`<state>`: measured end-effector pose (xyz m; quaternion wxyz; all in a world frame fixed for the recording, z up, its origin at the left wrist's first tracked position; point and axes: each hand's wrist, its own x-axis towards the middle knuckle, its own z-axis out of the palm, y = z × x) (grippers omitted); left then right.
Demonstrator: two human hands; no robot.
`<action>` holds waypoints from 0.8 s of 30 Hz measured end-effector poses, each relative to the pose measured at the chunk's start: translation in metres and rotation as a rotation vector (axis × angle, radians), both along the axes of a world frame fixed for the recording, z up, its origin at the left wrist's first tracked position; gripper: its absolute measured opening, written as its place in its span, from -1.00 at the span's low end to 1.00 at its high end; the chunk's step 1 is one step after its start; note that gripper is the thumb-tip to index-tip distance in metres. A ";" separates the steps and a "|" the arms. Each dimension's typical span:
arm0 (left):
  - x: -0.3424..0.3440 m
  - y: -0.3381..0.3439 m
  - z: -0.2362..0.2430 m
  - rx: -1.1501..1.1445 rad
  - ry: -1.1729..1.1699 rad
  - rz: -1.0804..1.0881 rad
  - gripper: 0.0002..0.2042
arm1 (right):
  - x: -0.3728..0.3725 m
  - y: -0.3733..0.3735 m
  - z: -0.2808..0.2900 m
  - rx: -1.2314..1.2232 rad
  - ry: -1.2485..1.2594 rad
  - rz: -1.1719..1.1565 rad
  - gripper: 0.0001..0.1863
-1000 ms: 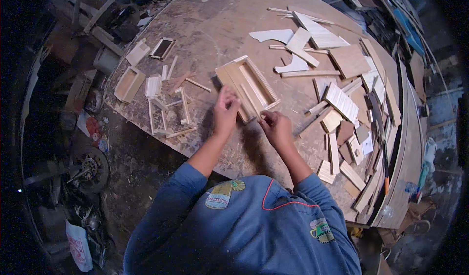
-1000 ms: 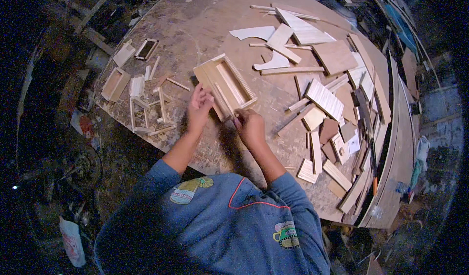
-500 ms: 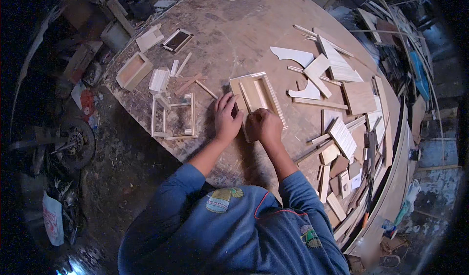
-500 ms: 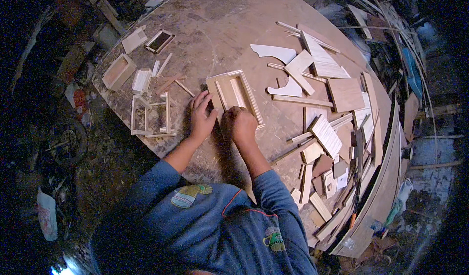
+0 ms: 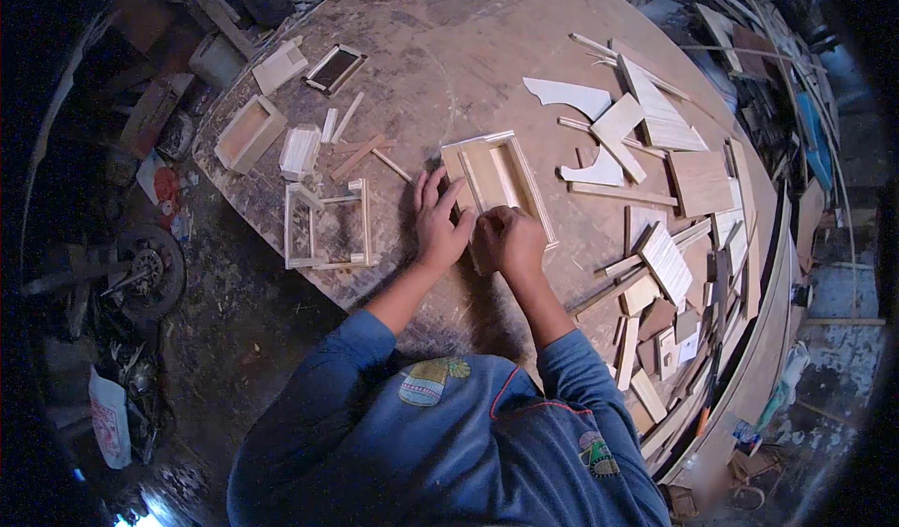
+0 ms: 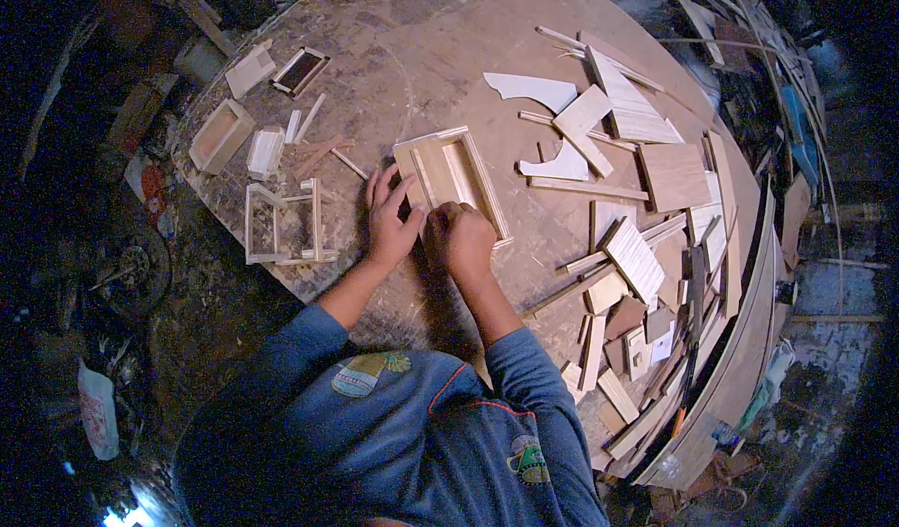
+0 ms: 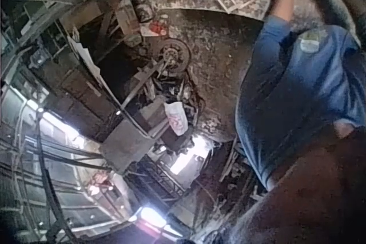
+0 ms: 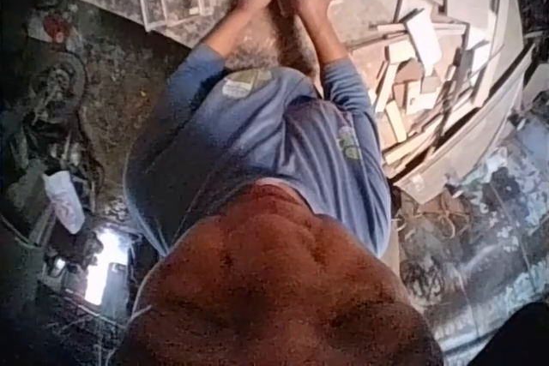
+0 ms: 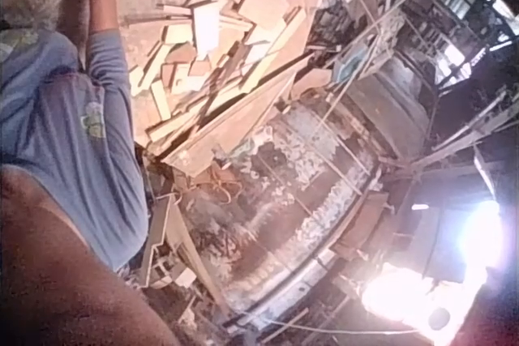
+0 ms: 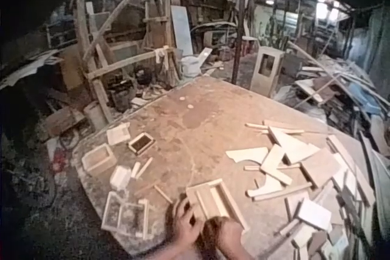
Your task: The person cuts wood with a hand saw, then applies glue to small wooden components with a glue applicator, and assembles them into a wooden box.
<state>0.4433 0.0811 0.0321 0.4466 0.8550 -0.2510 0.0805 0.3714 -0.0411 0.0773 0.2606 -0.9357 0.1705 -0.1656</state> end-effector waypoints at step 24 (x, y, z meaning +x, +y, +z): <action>0.002 0.019 0.009 -0.054 -0.020 -0.076 -0.45 | -0.037 -0.038 0.007 0.048 0.110 0.158 -0.87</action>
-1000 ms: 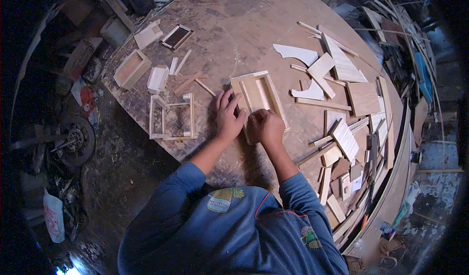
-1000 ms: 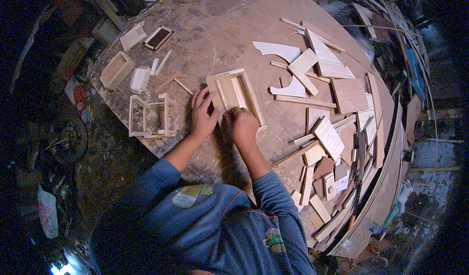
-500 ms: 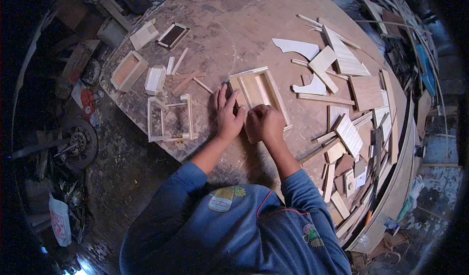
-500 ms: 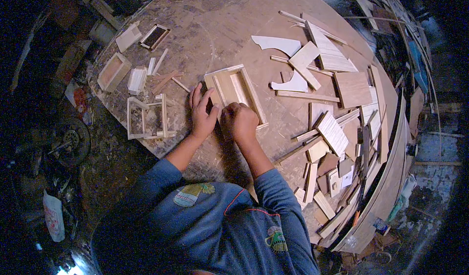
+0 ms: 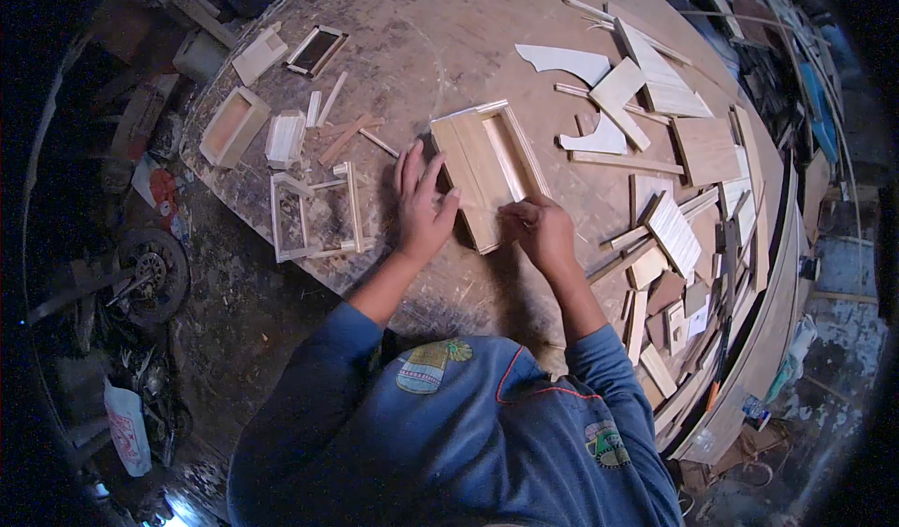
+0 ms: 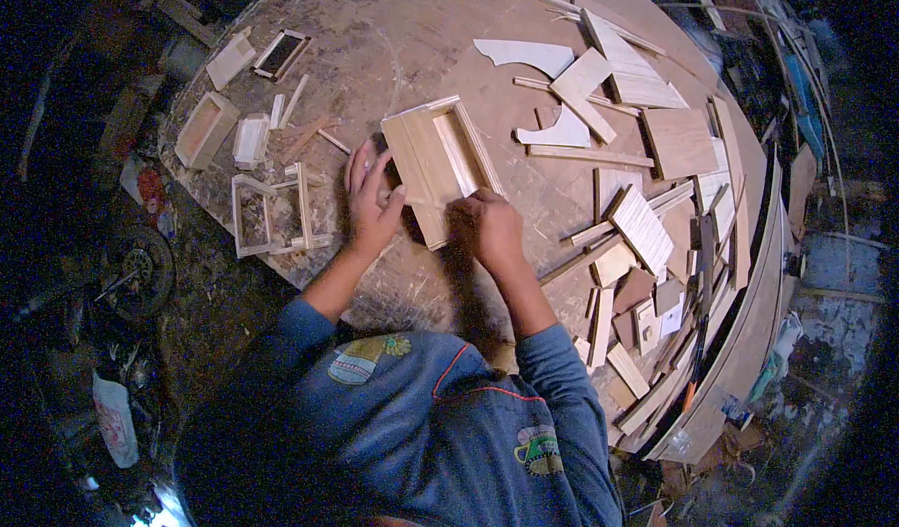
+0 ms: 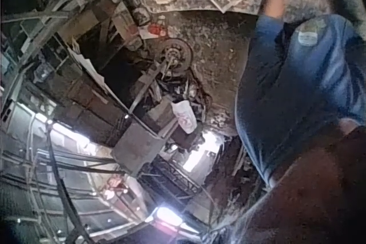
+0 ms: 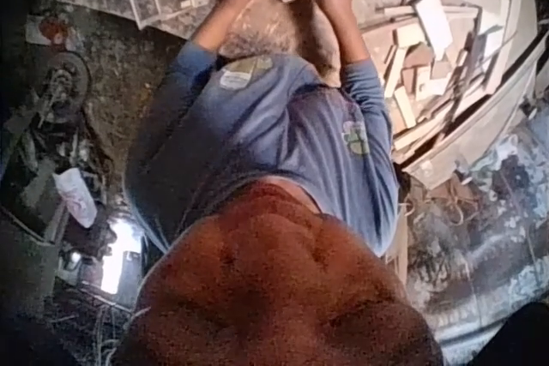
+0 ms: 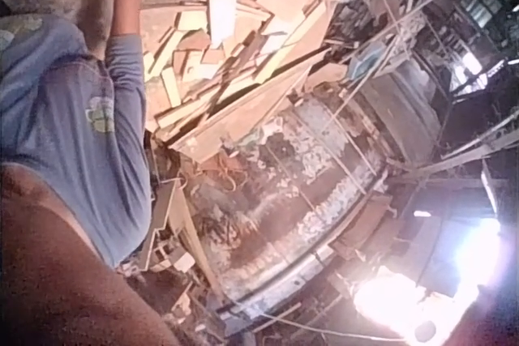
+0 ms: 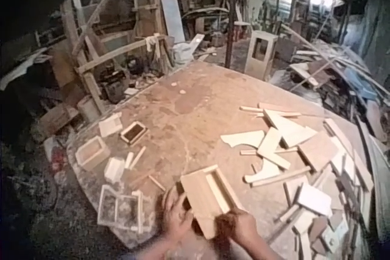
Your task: The person cuts wood with a hand saw, then applies glue to small wooden components with a glue applicator, and assembles them into a wooden box.
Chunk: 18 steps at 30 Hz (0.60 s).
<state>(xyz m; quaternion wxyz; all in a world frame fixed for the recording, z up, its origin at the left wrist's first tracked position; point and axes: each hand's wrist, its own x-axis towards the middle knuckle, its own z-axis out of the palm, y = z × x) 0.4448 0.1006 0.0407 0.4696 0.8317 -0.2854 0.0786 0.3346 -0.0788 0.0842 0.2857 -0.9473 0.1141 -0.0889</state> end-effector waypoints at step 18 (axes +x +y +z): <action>-0.064 0.006 0.009 0.072 -0.038 -0.362 -0.85 | -0.040 -0.045 -0.005 0.003 -0.030 0.001 -0.82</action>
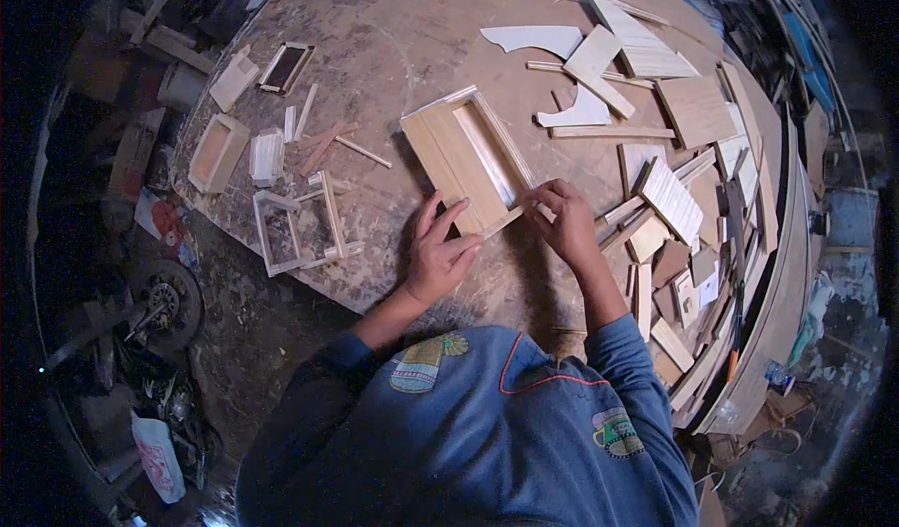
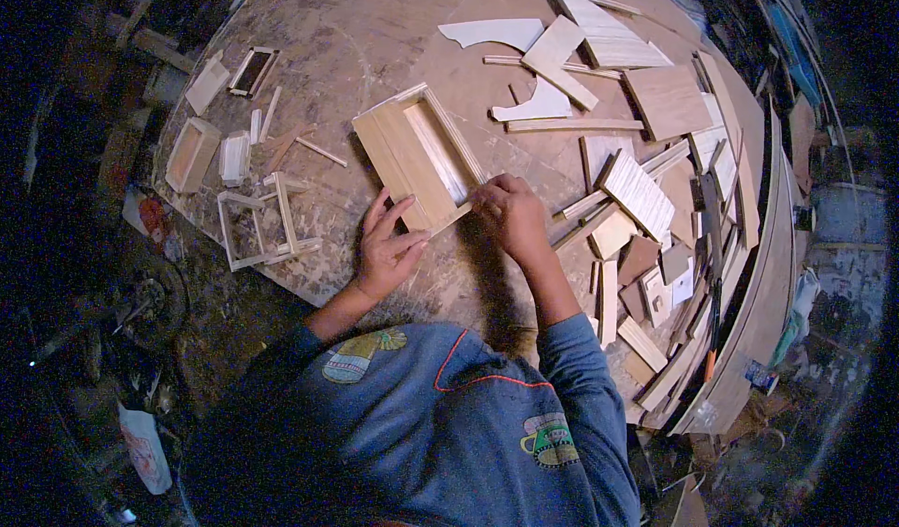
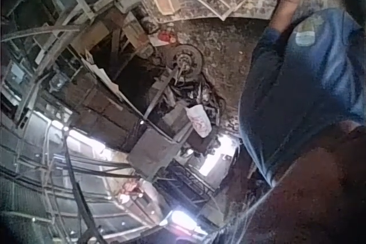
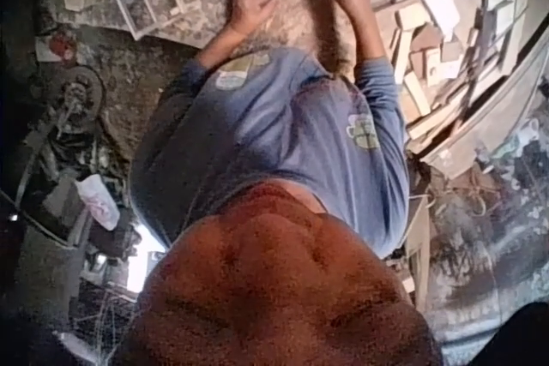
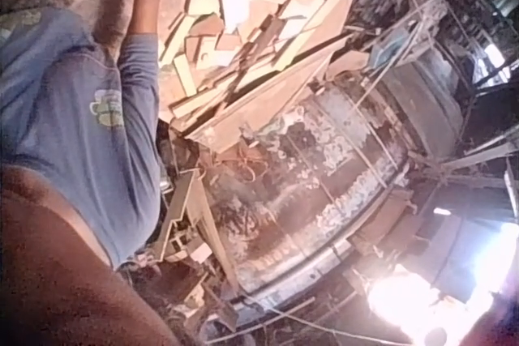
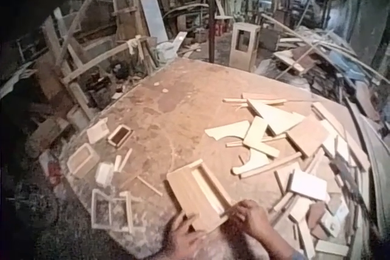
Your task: The person cuts wood with a hand saw, then applies glue to small wooden components with a glue applicator, and assembles them into a wooden box.
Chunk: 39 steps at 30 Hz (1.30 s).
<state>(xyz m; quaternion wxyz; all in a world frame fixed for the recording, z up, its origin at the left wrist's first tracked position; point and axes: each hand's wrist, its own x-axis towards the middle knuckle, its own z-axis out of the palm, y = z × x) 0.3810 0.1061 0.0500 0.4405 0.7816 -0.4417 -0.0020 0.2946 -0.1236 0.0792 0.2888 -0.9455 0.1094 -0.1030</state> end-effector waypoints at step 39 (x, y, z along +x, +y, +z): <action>-0.002 0.010 0.002 0.044 -0.055 0.065 -0.84 | -0.014 -0.015 -0.028 0.377 -0.033 -0.248 -0.78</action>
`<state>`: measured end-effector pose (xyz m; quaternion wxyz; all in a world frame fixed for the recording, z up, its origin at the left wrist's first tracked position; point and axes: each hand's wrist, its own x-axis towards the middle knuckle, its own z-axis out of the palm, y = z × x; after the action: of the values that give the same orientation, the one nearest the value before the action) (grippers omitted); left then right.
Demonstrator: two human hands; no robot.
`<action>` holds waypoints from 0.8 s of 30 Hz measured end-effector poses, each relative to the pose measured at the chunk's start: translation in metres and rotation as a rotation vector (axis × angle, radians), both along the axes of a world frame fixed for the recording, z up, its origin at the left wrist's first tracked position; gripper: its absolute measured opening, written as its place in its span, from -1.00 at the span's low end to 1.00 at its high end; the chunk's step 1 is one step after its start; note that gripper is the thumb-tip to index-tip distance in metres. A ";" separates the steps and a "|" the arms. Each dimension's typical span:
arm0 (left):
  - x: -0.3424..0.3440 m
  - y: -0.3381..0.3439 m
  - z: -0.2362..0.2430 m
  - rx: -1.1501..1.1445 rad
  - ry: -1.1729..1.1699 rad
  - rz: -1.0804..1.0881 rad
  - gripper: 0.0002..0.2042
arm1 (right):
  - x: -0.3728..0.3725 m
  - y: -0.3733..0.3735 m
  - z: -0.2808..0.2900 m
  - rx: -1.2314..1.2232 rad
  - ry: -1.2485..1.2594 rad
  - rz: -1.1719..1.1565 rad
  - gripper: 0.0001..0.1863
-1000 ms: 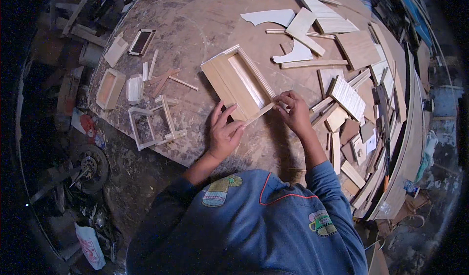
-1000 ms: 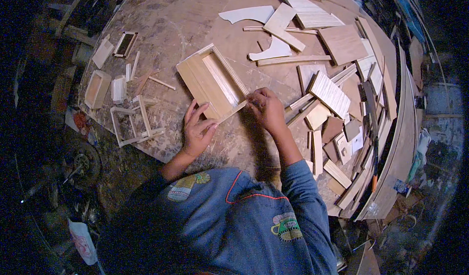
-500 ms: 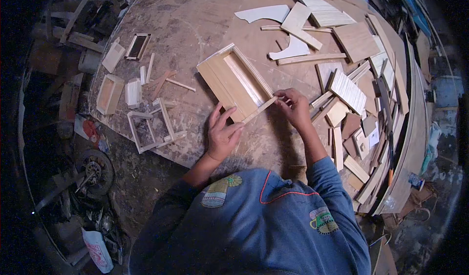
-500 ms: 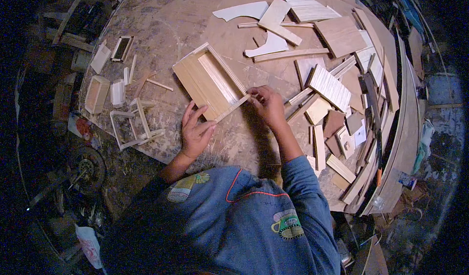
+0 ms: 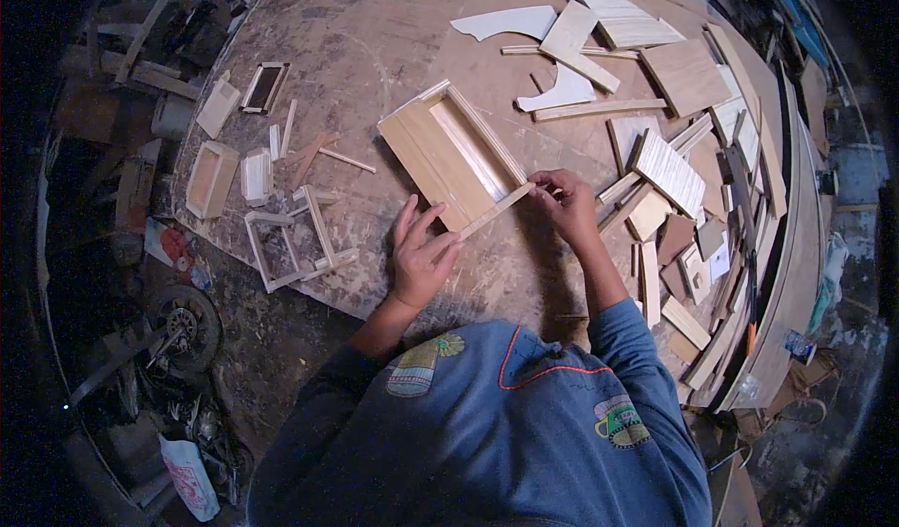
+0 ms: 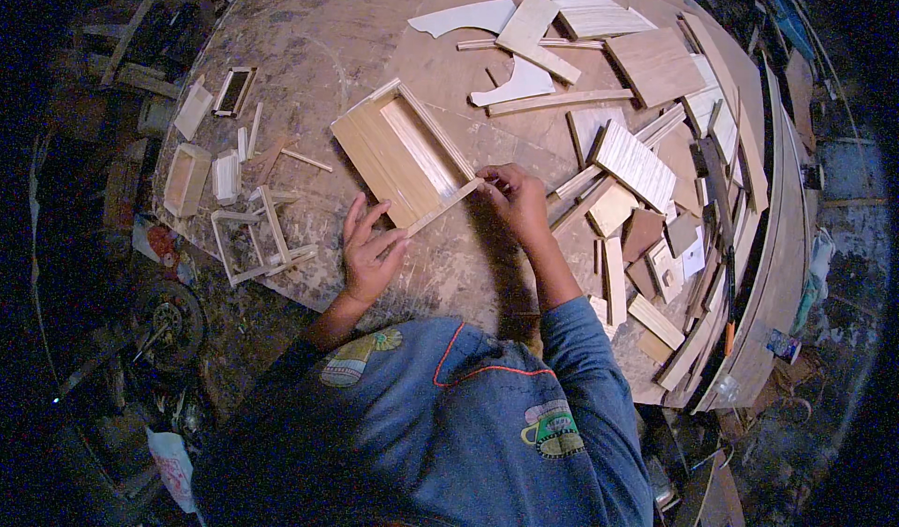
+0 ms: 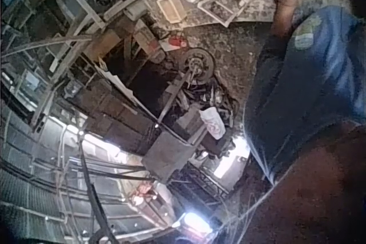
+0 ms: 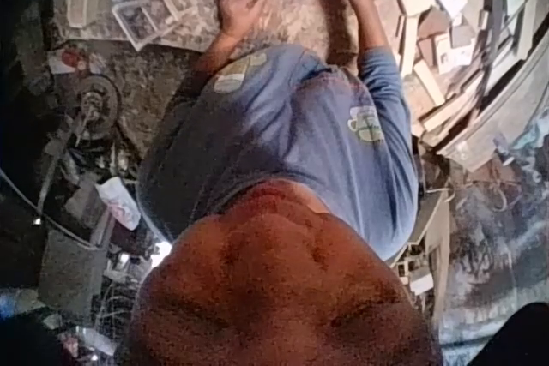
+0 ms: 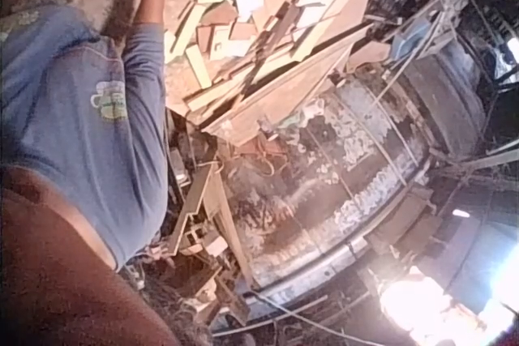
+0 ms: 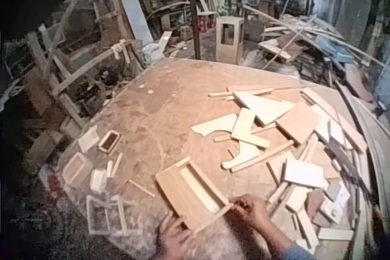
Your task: The person cuts wood with a hand saw, then applies glue to small wooden components with a glue applicator, and assembles them into a wooden box.
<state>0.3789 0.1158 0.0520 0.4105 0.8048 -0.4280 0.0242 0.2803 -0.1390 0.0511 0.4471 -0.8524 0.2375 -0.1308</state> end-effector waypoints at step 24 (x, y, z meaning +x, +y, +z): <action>-0.001 0.000 -0.006 -0.021 0.018 0.037 -0.86 | 0.000 -0.001 -0.005 0.063 -0.050 -0.071 -0.74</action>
<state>0.3783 0.1156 0.0458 0.4223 0.8083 -0.4092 0.0290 0.2806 -0.1397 0.0465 0.4744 -0.8254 0.2605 -0.1605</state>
